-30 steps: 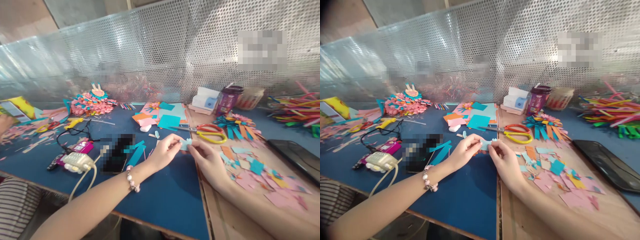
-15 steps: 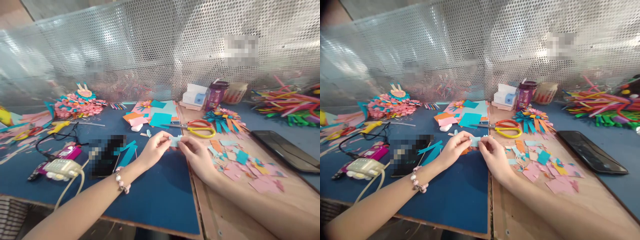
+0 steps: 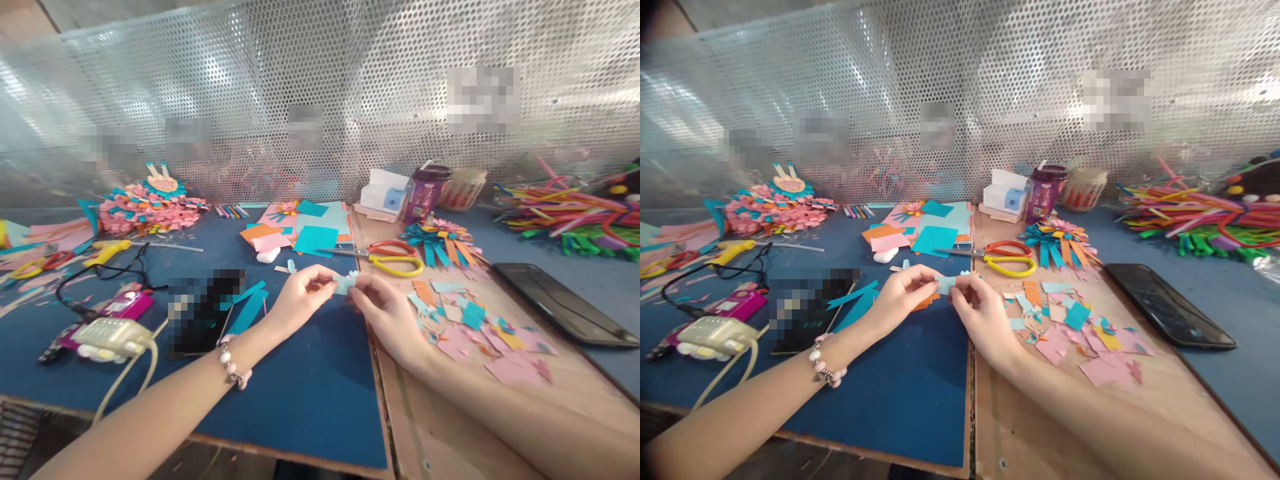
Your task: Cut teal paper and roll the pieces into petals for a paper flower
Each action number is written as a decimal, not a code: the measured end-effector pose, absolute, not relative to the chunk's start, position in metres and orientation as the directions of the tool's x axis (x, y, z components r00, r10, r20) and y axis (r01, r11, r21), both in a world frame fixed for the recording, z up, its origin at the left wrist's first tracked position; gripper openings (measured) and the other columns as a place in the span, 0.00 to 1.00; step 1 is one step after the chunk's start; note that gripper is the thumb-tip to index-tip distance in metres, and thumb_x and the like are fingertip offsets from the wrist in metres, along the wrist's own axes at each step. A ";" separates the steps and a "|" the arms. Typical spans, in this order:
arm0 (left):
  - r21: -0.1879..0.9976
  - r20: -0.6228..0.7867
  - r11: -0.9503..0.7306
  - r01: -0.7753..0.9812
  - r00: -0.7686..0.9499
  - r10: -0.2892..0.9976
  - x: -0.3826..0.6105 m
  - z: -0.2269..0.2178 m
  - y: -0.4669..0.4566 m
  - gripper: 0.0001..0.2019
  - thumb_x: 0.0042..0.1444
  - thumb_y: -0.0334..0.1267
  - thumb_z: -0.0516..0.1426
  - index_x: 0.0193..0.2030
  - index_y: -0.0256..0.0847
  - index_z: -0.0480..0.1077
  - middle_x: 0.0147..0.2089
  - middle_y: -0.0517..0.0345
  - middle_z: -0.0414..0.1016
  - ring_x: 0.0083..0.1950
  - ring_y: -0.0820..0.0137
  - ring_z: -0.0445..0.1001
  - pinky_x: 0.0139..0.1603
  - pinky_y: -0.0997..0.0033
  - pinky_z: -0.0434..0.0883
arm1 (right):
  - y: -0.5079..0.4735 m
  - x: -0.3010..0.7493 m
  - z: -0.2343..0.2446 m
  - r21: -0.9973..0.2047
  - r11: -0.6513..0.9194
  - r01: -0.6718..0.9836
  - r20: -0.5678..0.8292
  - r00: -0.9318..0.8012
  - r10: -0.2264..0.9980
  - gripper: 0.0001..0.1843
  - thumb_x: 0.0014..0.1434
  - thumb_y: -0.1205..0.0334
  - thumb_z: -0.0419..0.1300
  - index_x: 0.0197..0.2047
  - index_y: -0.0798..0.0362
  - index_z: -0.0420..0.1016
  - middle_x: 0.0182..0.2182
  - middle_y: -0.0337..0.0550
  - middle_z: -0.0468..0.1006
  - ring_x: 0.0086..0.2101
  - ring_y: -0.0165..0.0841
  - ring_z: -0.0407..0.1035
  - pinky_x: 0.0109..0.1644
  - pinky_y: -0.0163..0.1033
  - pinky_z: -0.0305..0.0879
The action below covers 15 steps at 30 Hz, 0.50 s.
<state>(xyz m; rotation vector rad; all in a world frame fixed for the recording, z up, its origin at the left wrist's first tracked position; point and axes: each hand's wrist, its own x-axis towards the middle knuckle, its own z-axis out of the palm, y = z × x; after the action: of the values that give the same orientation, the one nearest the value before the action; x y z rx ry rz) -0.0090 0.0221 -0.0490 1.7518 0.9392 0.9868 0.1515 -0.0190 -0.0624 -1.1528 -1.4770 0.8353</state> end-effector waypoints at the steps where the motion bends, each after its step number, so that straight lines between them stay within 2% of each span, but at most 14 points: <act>1: 0.937 0.223 -0.308 0.164 0.398 0.890 -0.009 -0.049 0.022 0.07 0.55 0.37 0.55 0.38 0.38 0.72 0.36 0.56 0.74 0.38 0.70 0.71 0.40 0.71 0.67 | -0.019 0.152 -0.062 -0.929 0.292 0.226 0.297 -0.010 0.955 0.07 0.59 0.58 0.54 0.35 0.52 0.69 0.29 0.38 0.72 0.30 0.31 0.65 0.35 0.37 0.62; 6: 0.970 0.136 -0.203 0.131 0.397 0.908 -0.008 -0.047 0.019 0.07 0.54 0.38 0.56 0.38 0.38 0.71 0.35 0.57 0.74 0.35 0.72 0.71 0.36 0.72 0.67 | -0.018 0.157 -0.060 -0.970 0.206 0.128 0.202 -0.040 0.979 0.08 0.58 0.56 0.56 0.34 0.52 0.69 0.29 0.38 0.73 0.31 0.31 0.69 0.36 0.37 0.66; 10: 0.982 0.090 -0.148 0.114 0.407 0.909 -0.008 -0.043 0.016 0.07 0.54 0.38 0.56 0.39 0.39 0.71 0.35 0.58 0.74 0.33 0.73 0.70 0.34 0.74 0.66 | -0.016 0.157 -0.060 -0.980 0.186 0.073 0.182 -0.058 0.982 0.09 0.57 0.56 0.57 0.34 0.53 0.70 0.28 0.37 0.73 0.30 0.30 0.69 0.36 0.37 0.66; 15: 0.981 0.082 -0.142 0.130 0.385 0.920 -0.007 -0.045 0.016 0.10 0.55 0.42 0.56 0.39 0.39 0.71 0.33 0.59 0.73 0.34 0.73 0.70 0.36 0.74 0.67 | -0.018 0.156 -0.060 -0.981 0.168 0.094 0.168 -0.009 0.986 0.12 0.58 0.53 0.56 0.36 0.53 0.72 0.30 0.40 0.74 0.31 0.31 0.69 0.35 0.36 0.65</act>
<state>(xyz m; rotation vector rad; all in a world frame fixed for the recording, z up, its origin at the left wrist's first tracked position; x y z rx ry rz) -0.0074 0.0159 -0.0446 1.5653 0.9664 0.9164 0.1559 -0.0178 -0.0596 -1.1505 -1.3544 1.0379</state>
